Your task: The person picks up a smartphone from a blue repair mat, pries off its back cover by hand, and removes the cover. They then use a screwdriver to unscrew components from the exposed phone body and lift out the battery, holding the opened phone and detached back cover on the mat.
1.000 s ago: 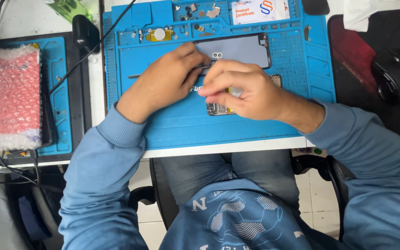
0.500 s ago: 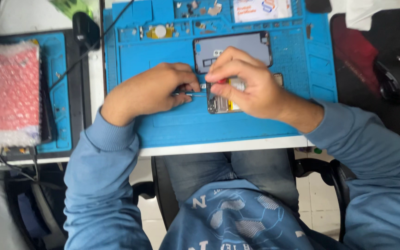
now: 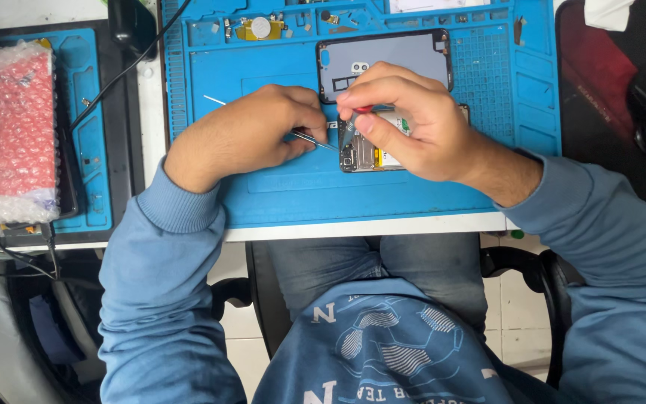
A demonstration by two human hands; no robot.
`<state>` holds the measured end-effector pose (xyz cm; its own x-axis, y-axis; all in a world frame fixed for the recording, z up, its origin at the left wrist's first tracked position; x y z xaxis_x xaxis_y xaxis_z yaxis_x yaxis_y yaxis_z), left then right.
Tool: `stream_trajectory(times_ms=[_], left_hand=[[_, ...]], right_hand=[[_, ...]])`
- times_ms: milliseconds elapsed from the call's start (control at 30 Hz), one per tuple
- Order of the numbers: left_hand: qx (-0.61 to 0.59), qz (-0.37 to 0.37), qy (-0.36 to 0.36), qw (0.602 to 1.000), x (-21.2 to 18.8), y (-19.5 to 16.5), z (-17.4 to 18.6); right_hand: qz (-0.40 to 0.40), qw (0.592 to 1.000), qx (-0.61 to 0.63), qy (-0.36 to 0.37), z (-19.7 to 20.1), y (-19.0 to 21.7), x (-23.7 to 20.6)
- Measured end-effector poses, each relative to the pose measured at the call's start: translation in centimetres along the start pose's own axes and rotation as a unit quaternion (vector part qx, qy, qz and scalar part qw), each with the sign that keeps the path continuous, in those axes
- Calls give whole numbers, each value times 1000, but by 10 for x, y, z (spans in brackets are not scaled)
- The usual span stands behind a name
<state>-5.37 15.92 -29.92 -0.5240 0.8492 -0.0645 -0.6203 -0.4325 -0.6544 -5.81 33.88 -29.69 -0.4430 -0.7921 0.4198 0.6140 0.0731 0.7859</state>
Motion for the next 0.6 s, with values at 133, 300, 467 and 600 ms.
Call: stream_trajectory(times_ms=[133,300,467,600], left_hand=[[-1,4,-10,1000,0,0,1],[6,-1,-1,1000,1,0,1],[7,-8,-7,1000,1,0,1],[-2,7,-5,1000,0,3,0]], right_hand=[[16,1000,-25,-4,0,3,2],[3,999,-39,2,0,4,3],[-3,1000,-19,-2,1,3,3],[14,998,-61,-13,2,4,3]])
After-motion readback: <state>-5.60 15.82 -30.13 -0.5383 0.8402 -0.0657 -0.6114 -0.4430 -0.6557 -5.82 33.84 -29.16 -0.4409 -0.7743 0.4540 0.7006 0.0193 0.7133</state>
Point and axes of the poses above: each hand's wrist, its own x-axis towards the middle knuckle, its own z-axis out of the back of the hand, y = z × x, the point moved 6 cm from there along x, towards the middle knuckle, and after that the axes turned 10 degrees about y, right-handed, at the moved point
